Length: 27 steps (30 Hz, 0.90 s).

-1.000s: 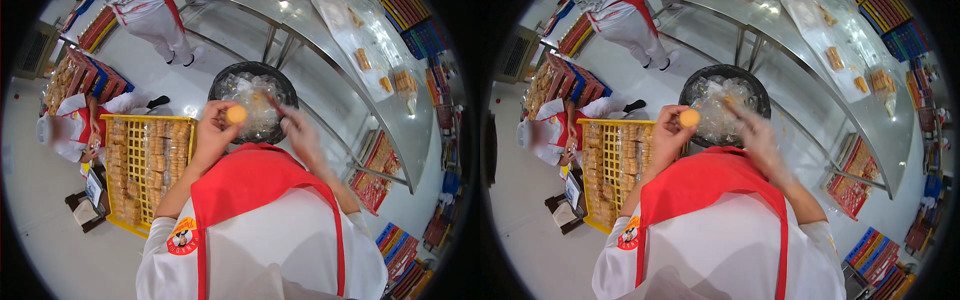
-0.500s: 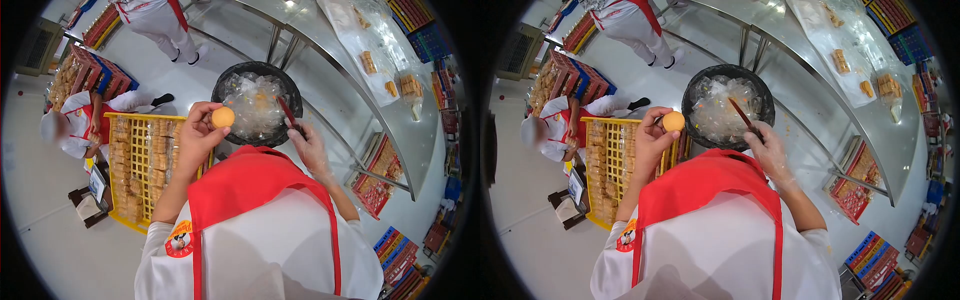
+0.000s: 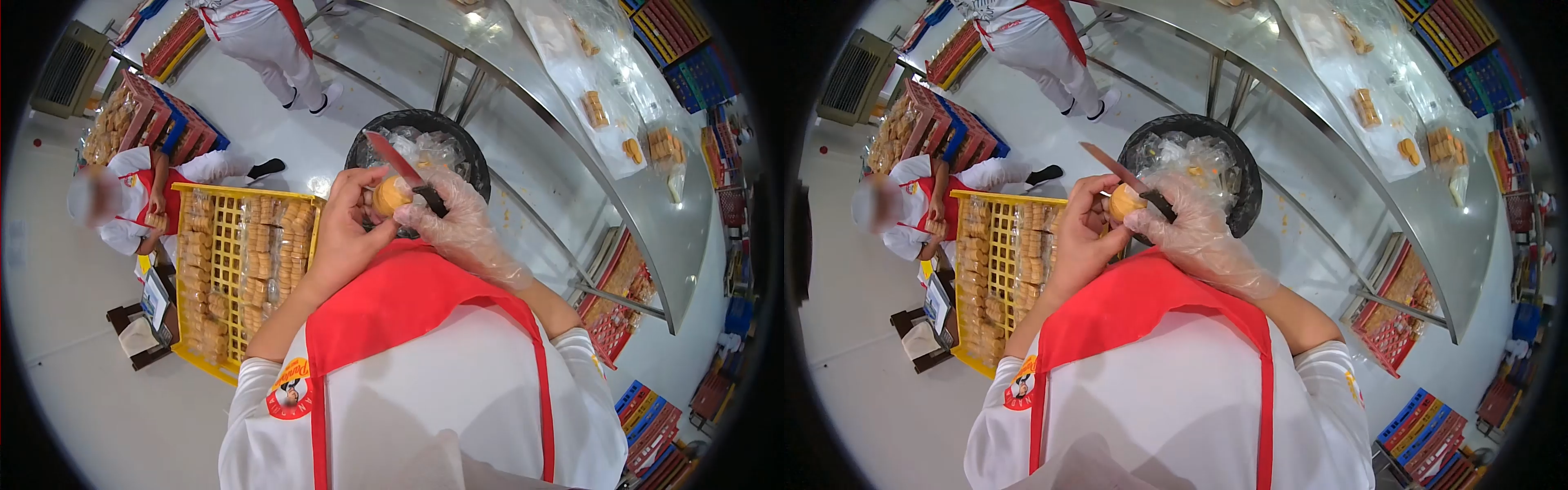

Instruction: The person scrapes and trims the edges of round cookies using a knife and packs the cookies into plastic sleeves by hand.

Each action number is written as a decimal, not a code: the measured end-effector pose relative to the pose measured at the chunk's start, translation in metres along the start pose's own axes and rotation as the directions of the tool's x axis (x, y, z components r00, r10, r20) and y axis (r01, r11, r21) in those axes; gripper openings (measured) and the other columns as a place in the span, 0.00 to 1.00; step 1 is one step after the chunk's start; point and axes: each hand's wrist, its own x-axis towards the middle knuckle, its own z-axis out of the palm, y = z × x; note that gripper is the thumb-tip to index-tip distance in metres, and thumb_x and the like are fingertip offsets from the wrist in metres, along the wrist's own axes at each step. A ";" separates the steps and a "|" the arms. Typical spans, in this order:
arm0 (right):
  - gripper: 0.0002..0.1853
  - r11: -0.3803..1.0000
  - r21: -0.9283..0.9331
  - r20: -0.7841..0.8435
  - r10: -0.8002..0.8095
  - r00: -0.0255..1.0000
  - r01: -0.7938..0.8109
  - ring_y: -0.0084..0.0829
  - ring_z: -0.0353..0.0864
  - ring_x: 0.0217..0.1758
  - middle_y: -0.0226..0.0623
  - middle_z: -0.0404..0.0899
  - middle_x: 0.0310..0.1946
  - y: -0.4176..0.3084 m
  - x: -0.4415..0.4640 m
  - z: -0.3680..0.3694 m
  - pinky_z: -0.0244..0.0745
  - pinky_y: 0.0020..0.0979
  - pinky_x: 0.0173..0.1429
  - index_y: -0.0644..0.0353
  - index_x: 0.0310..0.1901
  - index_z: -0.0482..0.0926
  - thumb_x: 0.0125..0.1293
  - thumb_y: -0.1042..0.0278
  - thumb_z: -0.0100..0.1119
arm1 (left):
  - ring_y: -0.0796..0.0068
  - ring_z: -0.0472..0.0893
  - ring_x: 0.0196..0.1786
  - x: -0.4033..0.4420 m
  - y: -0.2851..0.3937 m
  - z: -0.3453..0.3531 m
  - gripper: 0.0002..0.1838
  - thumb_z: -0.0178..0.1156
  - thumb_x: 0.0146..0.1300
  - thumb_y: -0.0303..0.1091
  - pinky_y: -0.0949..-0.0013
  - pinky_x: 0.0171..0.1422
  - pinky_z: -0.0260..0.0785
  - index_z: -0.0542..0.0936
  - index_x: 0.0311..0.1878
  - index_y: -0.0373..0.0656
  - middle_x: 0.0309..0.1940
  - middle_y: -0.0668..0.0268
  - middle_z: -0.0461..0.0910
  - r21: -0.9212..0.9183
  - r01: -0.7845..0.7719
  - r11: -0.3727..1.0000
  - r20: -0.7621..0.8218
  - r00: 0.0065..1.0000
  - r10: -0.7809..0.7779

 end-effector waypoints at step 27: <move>0.20 0.839 0.417 -0.037 0.400 0.916 -0.350 0.16 0.73 0.35 0.27 0.76 0.35 0.006 -0.016 -0.002 0.72 0.23 0.40 0.60 0.50 0.78 0.57 0.69 0.73 | 0.74 0.76 0.59 -0.015 -0.012 0.002 0.26 0.62 0.54 0.09 0.72 0.59 0.73 0.73 0.58 0.31 0.58 0.64 0.64 -0.393 -0.022 0.919 0.009 1.000 0.028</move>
